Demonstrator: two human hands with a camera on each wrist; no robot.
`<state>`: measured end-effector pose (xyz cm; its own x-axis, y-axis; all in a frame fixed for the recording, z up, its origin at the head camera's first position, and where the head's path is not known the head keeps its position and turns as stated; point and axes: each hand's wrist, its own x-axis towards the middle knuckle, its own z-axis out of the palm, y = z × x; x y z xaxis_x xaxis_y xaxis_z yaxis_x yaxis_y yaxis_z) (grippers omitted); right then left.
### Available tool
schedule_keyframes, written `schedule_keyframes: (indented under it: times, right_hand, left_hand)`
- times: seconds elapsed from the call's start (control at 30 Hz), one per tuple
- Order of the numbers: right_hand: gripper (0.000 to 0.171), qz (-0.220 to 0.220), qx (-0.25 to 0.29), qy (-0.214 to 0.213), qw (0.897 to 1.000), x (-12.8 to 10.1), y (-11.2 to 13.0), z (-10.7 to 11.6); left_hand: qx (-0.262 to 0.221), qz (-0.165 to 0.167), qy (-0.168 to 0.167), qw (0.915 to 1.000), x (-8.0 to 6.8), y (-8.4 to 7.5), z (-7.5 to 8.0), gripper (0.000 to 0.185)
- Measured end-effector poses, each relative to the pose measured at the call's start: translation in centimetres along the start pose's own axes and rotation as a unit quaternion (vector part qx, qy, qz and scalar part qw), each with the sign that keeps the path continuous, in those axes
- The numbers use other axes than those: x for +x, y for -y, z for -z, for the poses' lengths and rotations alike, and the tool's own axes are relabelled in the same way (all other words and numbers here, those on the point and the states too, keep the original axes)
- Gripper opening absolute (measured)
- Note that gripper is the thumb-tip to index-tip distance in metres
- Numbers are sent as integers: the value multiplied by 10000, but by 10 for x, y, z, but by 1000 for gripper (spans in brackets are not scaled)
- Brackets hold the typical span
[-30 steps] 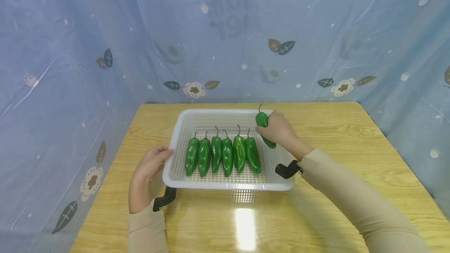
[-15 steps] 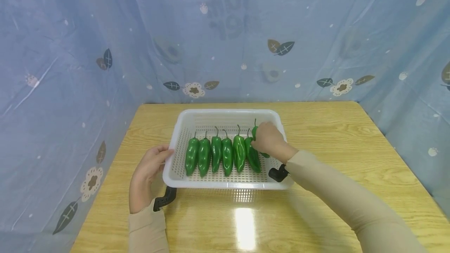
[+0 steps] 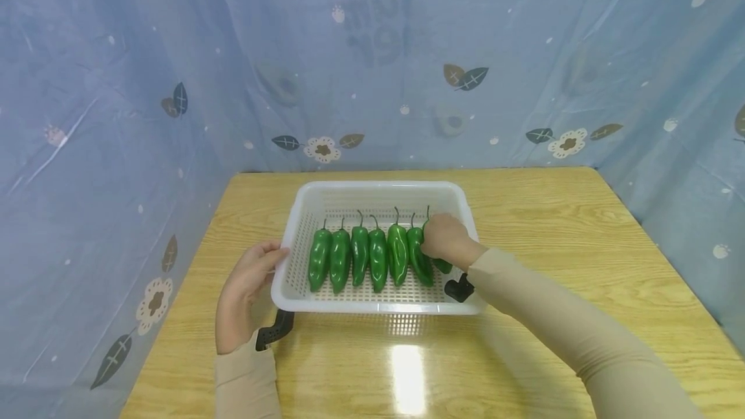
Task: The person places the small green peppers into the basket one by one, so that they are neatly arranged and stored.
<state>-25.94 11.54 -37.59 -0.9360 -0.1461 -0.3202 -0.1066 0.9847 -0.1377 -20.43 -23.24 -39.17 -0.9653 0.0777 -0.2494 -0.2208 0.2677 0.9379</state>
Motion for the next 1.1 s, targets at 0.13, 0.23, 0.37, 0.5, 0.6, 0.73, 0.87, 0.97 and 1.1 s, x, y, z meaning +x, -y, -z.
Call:
schedule_keyframes:
  times: [0.13,0.23,0.37,0.5,0.6,0.73,0.87,0.97,1.1]
  right_hand:
    - [20,172,-241,7,9996,1,-1,-1]
    - [23,248,-323,29,9992,2,-1,-1]
    - [29,295,-344,64,9990,1,-3,-1]
    - [31,282,-348,65,9990,2,-3,-1]
    - [31,234,-323,91,9992,2,-3,-2]
    - [30,258,-220,113,9994,2,-1,-1]
    - [30,288,-113,177,9994,1,-2,0]
    - [32,270,1,282,9992,2,-5,1]
    - [37,272,175,330,9989,4,-8,4]
  left_hand:
    - [-24,-16,-42,10000,1,1,-1,37]
    - [-21,4,-73,10000,1,1,-1,37]
    - [-7,18,-60,10000,1,1,0,38]
    - [-35,21,-26,10000,1,0,-1,38]
    - [-40,-1,14,10000,2,1,-1,38]
    - [6,10,-47,10000,-1,1,0,38]
    - [23,56,-85,9999,-3,1,1,39]
    - [-5,89,-36,10000,-2,1,0,40]
    - [-12,39,99,9999,-2,-1,2,42]
